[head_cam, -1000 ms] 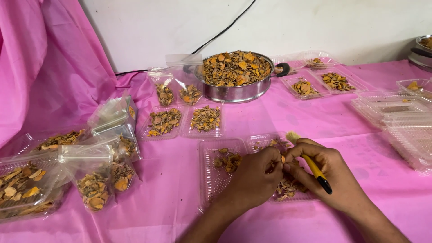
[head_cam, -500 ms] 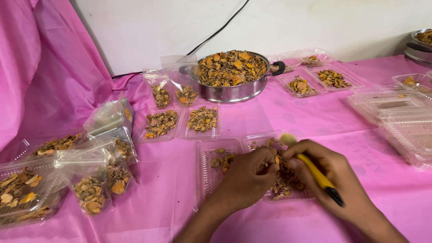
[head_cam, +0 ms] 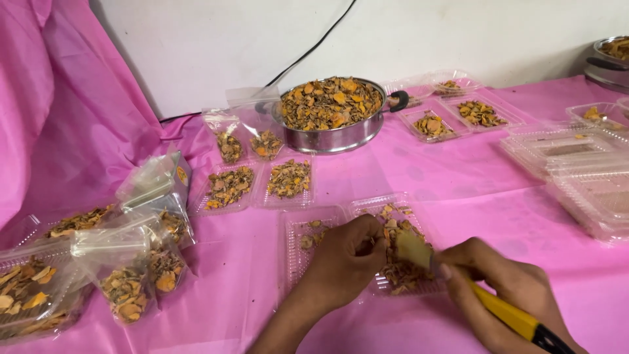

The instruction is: Sorting and cleaning dried tea leaves in plastic containers using a small brush.

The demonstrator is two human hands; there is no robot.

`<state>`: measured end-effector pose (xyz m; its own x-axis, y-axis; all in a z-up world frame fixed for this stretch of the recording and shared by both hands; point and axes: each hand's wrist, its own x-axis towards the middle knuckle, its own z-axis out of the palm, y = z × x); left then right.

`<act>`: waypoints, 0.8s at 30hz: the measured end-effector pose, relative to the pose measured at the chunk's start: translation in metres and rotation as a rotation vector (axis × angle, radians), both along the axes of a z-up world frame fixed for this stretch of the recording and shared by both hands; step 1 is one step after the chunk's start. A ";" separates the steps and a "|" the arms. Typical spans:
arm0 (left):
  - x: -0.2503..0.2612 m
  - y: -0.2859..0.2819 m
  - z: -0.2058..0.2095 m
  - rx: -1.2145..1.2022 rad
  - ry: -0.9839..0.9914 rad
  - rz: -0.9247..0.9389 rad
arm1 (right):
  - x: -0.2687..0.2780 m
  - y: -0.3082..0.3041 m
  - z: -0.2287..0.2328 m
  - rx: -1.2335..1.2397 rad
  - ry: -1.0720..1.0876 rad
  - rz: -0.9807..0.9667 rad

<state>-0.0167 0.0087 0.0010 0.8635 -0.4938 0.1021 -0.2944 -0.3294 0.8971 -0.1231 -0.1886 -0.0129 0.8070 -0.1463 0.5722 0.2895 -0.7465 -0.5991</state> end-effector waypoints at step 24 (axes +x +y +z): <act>-0.002 0.000 0.005 -0.103 0.023 0.085 | 0.004 0.027 -0.012 -0.008 -0.071 0.238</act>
